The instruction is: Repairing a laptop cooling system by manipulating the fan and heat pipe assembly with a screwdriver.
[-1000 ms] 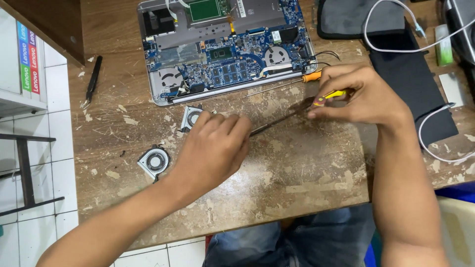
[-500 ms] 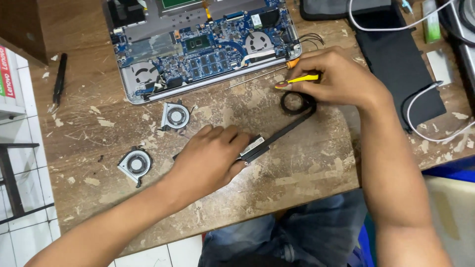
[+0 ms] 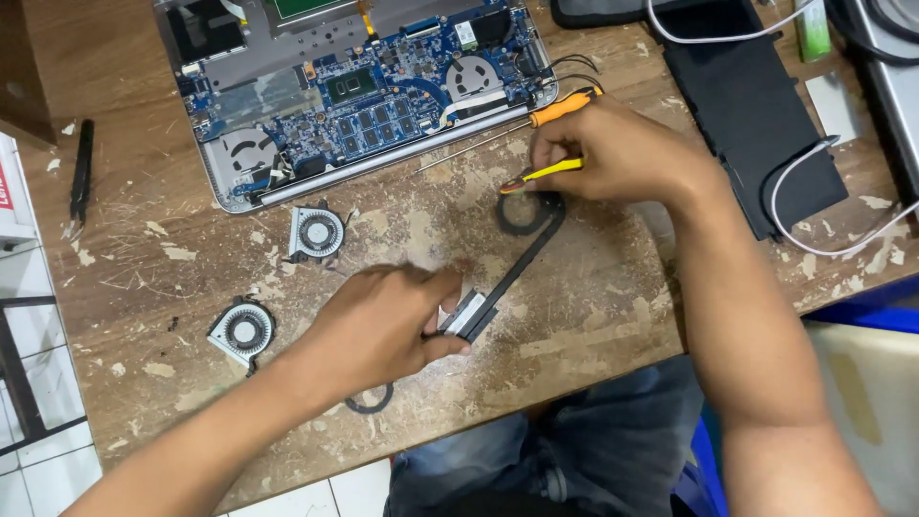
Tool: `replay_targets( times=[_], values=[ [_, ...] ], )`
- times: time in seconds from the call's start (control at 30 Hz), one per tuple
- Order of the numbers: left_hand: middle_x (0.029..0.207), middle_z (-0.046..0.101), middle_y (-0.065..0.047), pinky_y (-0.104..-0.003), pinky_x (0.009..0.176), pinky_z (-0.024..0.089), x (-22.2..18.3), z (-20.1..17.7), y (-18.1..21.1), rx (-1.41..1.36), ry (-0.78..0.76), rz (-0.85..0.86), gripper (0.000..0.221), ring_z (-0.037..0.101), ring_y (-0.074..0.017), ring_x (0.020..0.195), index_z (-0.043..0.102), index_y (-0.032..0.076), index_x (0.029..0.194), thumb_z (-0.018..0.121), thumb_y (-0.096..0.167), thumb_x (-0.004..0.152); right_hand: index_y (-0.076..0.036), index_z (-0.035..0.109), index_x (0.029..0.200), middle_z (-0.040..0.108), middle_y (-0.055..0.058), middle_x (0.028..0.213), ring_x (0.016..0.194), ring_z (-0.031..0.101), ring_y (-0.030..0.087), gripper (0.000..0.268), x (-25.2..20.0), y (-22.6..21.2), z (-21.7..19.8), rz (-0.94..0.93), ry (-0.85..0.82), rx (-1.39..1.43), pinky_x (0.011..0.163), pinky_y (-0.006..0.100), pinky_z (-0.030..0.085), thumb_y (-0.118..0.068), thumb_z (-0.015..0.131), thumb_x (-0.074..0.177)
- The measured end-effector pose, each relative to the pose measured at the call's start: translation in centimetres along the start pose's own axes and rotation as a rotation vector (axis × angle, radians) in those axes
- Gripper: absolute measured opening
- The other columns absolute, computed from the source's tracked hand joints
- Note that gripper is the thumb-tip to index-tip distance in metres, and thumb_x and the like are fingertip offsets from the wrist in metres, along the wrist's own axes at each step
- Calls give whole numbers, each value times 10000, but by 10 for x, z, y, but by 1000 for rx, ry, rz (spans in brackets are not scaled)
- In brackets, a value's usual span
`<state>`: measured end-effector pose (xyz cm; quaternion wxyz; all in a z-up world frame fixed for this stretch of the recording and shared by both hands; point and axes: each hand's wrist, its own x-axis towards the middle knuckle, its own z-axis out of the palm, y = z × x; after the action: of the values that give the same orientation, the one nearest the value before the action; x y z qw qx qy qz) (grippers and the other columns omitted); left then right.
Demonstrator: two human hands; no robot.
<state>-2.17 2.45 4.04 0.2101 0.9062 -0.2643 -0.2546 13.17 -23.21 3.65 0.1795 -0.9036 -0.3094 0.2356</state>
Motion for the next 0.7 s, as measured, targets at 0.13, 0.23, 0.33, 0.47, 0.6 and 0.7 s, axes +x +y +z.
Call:
replay_targets(
  times=[0.13,0.23,0.33,0.47,0.6,0.7],
  values=[
    [872,739,-75,-436,777,632,8,4,-10,-74,168,45,488,746,-274,746,633,99,1141,807,455,856,-162,774,1032,783,-22,981,893,692,134,168,3,-12,5,-114,-51,119,770,319,497,-210,759,872],
    [1062,728,-82,-486,971,499,15,9,-17,-69,417,52,462,706,-278,1011,624,116,1108,839,405,819,-112,757,1093,784,35,1060,964,725,194,250,4,-18,9,-278,-46,171,828,352,545,-104,770,844],
    [1191,676,-157,-524,959,492,23,19,-22,-46,549,45,670,658,-325,1108,571,19,1286,819,452,838,-90,747,1090,789,49,1022,876,743,197,275,4,-23,10,-395,-5,149,750,343,590,-20,757,825],
    [1048,622,-119,-451,865,467,32,25,-25,-16,625,61,674,624,-322,988,613,19,1281,838,433,800,-55,749,1024,728,88,887,805,693,263,190,1,-36,7,-405,70,213,722,393,549,-72,792,840],
    [891,573,-91,-394,778,416,36,29,-30,-69,703,82,543,595,-320,876,693,-1,1171,857,341,782,-53,738,910,683,88,760,742,673,294,107,1,-33,10,-364,123,240,732,418,537,-77,805,830],
    [883,549,-75,-389,780,412,37,33,-33,-80,727,95,516,586,-319,880,699,14,1152,860,328,777,-51,735,891,681,96,764,732,661,295,92,1,-26,9,-356,140,232,732,418,529,-60,802,830]
  ],
)
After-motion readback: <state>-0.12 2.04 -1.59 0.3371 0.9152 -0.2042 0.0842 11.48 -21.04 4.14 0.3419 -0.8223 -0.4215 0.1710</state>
